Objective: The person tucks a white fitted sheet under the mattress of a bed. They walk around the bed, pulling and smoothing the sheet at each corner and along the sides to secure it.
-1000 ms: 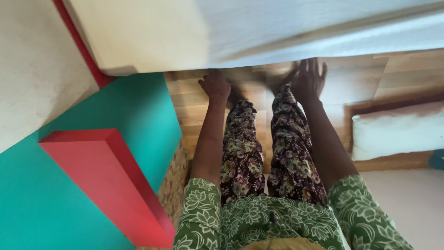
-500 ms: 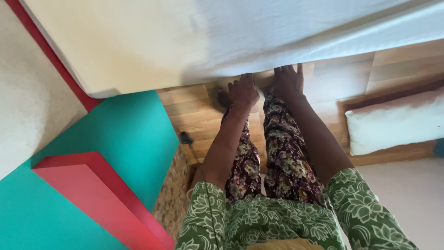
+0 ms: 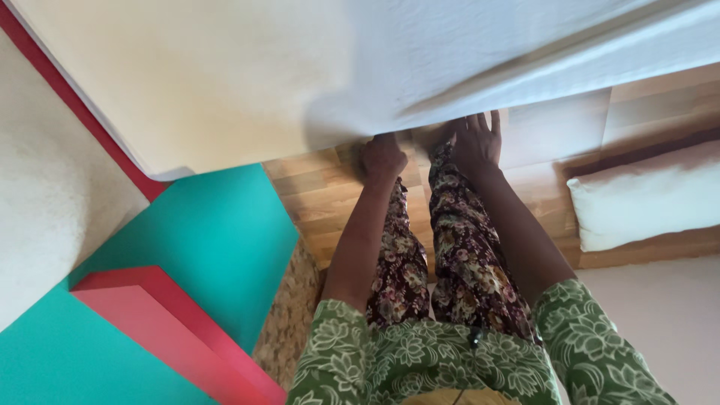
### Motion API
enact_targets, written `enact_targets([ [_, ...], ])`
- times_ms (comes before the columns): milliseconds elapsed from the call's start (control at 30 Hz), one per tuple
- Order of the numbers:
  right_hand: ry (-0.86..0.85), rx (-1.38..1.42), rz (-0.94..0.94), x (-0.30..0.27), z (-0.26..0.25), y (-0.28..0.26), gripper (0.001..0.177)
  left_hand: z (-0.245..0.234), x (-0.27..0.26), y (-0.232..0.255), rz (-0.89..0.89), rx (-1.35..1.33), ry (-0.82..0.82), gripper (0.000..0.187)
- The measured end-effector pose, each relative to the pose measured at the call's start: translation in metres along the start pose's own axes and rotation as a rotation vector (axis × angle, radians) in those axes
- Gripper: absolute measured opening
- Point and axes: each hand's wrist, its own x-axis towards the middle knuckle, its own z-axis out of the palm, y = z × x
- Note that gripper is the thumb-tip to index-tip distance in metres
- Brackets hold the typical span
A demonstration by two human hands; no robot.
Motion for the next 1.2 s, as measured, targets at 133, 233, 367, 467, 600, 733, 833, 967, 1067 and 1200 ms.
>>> enact_targets([
  [133, -0.204, -0.098, 0.034, 0.021, -0.015, -0.001, 0.067, 0.006, -0.042, 0.008, 0.207, 0.162, 0.34, 0.071],
  [233, -0.286, -0.017, 0.043, 0.026, -0.036, 0.003, 0.063, 0.017, -0.058, 0.053, 0.243, 0.075, 0.328, 0.082],
  [367, -0.403, -0.103, -0.032, 0.039, -0.045, 0.01, 0.075, 0.009, -0.046, 0.098, 0.197, 0.013, 0.196, 0.09],
  [467, -0.199, -0.098, -0.118, 0.019, -0.026, 0.007, 0.087, 0.003, -0.033, 0.102, 0.106, 0.043, 0.055, 0.096],
  [600, -0.05, -0.027, -0.033, -0.012, -0.015, 0.031, 0.079, 0.008, -0.033, 0.103, 0.149, 0.066, 0.147, 0.081],
  [733, -0.02, 0.015, 0.04, -0.011, -0.033, 0.077, 0.069, 0.004, -0.031, 0.107, 0.07, 0.053, 0.024, 0.075],
  [833, -0.233, 0.027, 0.11, 0.009, -0.04, 0.074, 0.049, -0.01, -0.023, 0.108, 0.055, 0.042, -0.037, 0.079],
  [967, -0.202, -0.003, 0.073, 0.023, -0.054, 0.076, 0.074, -0.011, -0.03, 0.11, 0.091, -0.094, 0.055, 0.085],
  [1067, -0.318, -0.012, 0.061, 0.028, -0.059, 0.088, 0.074, 0.005, -0.04, 0.127, 0.204, -0.097, 0.156, 0.081],
  [1200, -0.206, 0.033, 0.007, 0.018, -0.038, 0.097, 0.069, 0.026, -0.052, 0.159, 0.359, -0.128, 0.091, 0.069],
])
